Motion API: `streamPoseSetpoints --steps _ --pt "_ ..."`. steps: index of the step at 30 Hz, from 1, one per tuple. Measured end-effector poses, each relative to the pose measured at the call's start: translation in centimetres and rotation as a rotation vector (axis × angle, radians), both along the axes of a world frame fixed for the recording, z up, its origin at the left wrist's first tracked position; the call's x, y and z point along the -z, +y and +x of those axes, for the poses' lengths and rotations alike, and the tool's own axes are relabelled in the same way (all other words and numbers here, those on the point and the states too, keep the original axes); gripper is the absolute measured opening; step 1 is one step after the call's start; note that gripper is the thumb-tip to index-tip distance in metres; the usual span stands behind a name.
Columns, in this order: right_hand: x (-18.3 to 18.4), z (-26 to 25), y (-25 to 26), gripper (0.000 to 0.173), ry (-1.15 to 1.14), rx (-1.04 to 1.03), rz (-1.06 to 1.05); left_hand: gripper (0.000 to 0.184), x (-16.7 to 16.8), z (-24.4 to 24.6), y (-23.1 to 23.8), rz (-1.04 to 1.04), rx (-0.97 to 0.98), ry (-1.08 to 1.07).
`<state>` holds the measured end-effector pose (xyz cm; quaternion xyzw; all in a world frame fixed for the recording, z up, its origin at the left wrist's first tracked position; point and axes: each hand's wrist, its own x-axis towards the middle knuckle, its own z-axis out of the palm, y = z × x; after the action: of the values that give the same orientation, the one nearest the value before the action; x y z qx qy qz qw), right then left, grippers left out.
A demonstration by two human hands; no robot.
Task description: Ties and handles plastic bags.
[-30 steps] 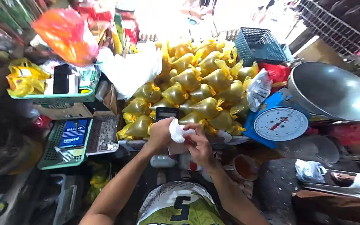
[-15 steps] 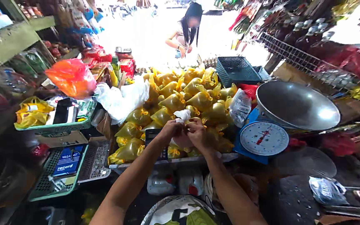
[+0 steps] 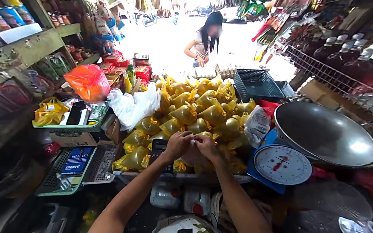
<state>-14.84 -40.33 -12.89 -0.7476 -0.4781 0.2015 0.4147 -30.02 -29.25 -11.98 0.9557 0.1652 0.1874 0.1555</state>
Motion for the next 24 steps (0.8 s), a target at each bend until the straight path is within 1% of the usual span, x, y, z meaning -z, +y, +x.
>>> streamPoseSetpoints --steps 1,2,4,5,6,8,9,10,13,14,15,17,18,19,21,22,24 --pt "0.0 0.3 0.1 0.021 -0.016 -0.035 0.02 0.032 0.2 0.2 -0.2 -0.122 0.002 -0.01" --pt "0.0 0.5 0.2 0.02 -0.031 -0.062 0.039 0.034 0.6 0.4 -0.4 -0.297 0.005 -0.037" --pt "0.5 0.7 0.1 0.016 -0.074 -0.086 0.052 0.035 1.3 0.6 -0.7 -0.722 -0.007 -0.11" --pt "1.0 0.4 -0.3 0.015 -0.107 -0.077 0.059 0.033 1.8 0.5 -0.8 -0.887 -0.023 -0.153" --pt "1.4 -0.1 -0.8 0.016 -0.142 -0.053 0.076 0.031 1.9 0.3 -1.0 -1.014 -0.045 -0.211" --pt "0.7 -1.5 -1.6 0.02 -0.19 0.021 0.103 0.024 1.1 0.7 -1.3 -1.15 -0.118 -0.306" --pt "0.5 -2.2 -2.1 0.022 -0.195 0.051 0.107 0.022 0.7 1.0 -1.5 -1.155 -0.164 -0.311" --pt "0.5 -2.9 -2.5 0.021 -0.195 0.076 0.114 0.022 0.4 1.4 -1.8 -1.107 -0.221 -0.289" --pt "1.6 -4.1 -2.5 0.021 -0.215 0.162 0.188 0.027 -0.5 2.1 -2.0 -0.749 -0.425 -0.107" --pt "2.0 -4.2 -2.2 0.022 -0.215 0.182 0.226 0.027 -1.0 2.3 -2.1 -0.715 -0.453 -0.104" --pt "2.2 -4.3 -2.0 0.023 -0.207 0.198 0.251 0.026 -0.8 2.6 -2.2 -0.766 -0.458 -0.181" --pt "2.0 -4.1 -1.8 0.023 -0.174 0.229 0.231 0.028 0.4 2.7 -2.7 -1.023 -0.408 -0.38" --pt "2.0 -3.9 -1.8 0.024 -0.178 0.243 0.215 0.03 1.3 2.3 -2.9 -1.106 -0.382 -0.422" --pt "2.2 -3.5 -1.7 0.024 -0.196 0.249 0.198 0.033 2.2 1.7 -3.0 -1.138 -0.364 -0.433" --pt "2.8 -3.2 -2.1 0.025 -0.23 0.242 0.176 0.034 3.8 -0.4 -3.4 -1.132 -0.34 -0.433" --pt "3.0 -3.7 -2.4 0.024 -0.25 0.228 0.183 0.034 4.0 -1.9 -3.9 -1.104 -0.318 -0.442" --pt "2.5 -5.6 -3.1 0.022 -0.284 0.14 0.214 0.029 3.0 -5.0 -5.4 -0.96 -0.26 -0.493"
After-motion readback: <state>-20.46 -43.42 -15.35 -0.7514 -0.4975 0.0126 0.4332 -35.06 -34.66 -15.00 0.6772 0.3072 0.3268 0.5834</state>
